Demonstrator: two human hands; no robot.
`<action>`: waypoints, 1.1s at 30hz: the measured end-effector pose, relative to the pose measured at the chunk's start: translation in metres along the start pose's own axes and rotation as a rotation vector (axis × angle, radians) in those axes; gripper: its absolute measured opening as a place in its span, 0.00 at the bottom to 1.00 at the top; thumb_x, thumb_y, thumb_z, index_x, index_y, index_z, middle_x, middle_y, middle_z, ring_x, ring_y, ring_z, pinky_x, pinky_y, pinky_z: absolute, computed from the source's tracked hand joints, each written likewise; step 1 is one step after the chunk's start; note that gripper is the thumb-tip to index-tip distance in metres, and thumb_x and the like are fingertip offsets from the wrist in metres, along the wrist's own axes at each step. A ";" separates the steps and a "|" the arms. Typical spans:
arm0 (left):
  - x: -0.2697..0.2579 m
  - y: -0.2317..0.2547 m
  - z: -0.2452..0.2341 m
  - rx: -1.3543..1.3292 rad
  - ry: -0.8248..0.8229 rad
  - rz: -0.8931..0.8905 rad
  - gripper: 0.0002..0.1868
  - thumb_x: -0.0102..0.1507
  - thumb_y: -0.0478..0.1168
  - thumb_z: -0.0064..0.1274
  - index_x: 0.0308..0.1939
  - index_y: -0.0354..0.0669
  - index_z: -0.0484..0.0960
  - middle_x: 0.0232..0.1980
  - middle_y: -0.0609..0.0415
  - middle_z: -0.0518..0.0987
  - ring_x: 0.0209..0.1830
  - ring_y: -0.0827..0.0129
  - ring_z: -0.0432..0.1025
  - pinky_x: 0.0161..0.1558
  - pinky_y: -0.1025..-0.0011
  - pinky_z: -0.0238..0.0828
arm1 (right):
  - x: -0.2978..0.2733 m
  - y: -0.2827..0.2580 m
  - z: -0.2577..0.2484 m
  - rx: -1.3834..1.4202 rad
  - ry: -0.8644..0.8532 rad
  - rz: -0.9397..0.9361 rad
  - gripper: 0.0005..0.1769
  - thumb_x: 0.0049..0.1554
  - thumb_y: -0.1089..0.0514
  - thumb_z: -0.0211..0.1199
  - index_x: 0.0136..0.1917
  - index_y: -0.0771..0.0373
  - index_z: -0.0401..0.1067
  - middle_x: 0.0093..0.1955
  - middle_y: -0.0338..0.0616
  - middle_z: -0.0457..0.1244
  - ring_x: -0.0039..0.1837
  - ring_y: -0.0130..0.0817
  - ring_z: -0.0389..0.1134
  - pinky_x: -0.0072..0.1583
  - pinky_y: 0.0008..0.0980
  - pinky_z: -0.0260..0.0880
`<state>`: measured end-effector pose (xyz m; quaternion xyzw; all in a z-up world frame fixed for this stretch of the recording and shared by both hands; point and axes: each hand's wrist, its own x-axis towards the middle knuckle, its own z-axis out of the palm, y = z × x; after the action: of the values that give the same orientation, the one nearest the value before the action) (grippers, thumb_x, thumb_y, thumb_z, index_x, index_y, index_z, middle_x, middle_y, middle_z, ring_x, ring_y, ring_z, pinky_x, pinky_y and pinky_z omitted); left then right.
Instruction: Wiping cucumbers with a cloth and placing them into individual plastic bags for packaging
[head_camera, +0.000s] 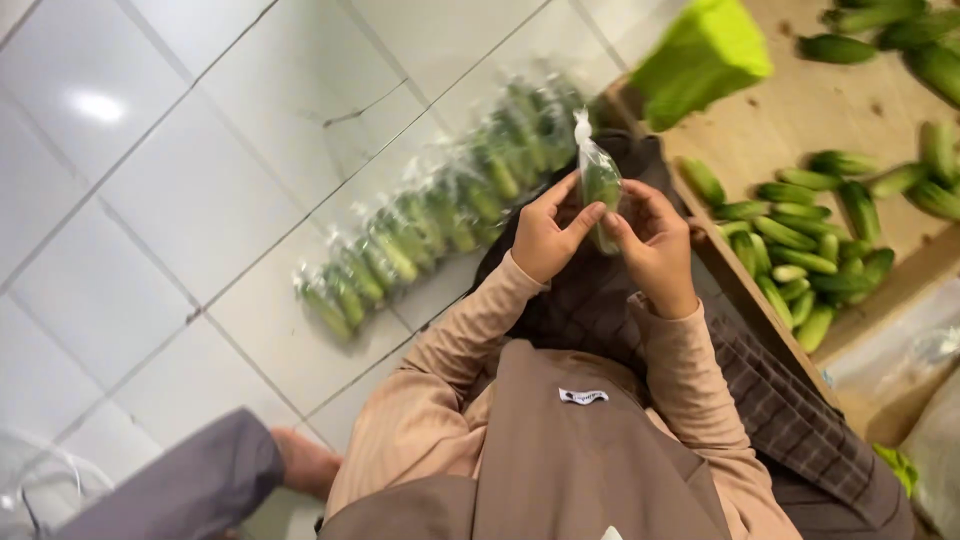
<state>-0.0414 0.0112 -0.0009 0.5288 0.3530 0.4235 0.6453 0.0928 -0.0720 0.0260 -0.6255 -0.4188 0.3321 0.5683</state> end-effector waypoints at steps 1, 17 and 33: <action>-0.004 -0.004 -0.017 0.002 0.034 -0.003 0.27 0.63 0.42 0.67 0.63 0.35 0.79 0.46 0.43 0.85 0.45 0.67 0.81 0.44 0.69 0.82 | 0.003 0.005 0.016 0.004 -0.034 0.005 0.24 0.61 0.66 0.69 0.69 0.72 0.69 0.55 0.50 0.65 0.57 0.31 0.66 0.57 0.31 0.70; -0.106 -0.113 -0.259 0.286 0.679 -0.149 0.32 0.65 0.49 0.63 0.63 0.27 0.74 0.49 0.29 0.82 0.48 0.46 0.80 0.41 0.58 0.80 | 0.004 0.055 0.233 -0.346 -0.762 0.160 0.24 0.62 0.59 0.67 0.69 0.67 0.69 0.52 0.53 0.68 0.53 0.46 0.73 0.50 0.42 0.76; -0.155 -0.160 -0.371 0.956 0.902 -0.150 0.25 0.54 0.44 0.72 0.51 0.34 0.85 0.43 0.37 0.83 0.43 0.43 0.80 0.40 0.55 0.81 | -0.005 0.082 0.251 -0.552 -0.958 0.308 0.20 0.61 0.56 0.62 0.63 0.68 0.74 0.51 0.59 0.70 0.53 0.54 0.73 0.53 0.48 0.73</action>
<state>-0.4095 -0.0019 -0.2273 0.5018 0.7736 0.3539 0.1564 -0.1208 0.0321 -0.0886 -0.5844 -0.6048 0.5357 0.0757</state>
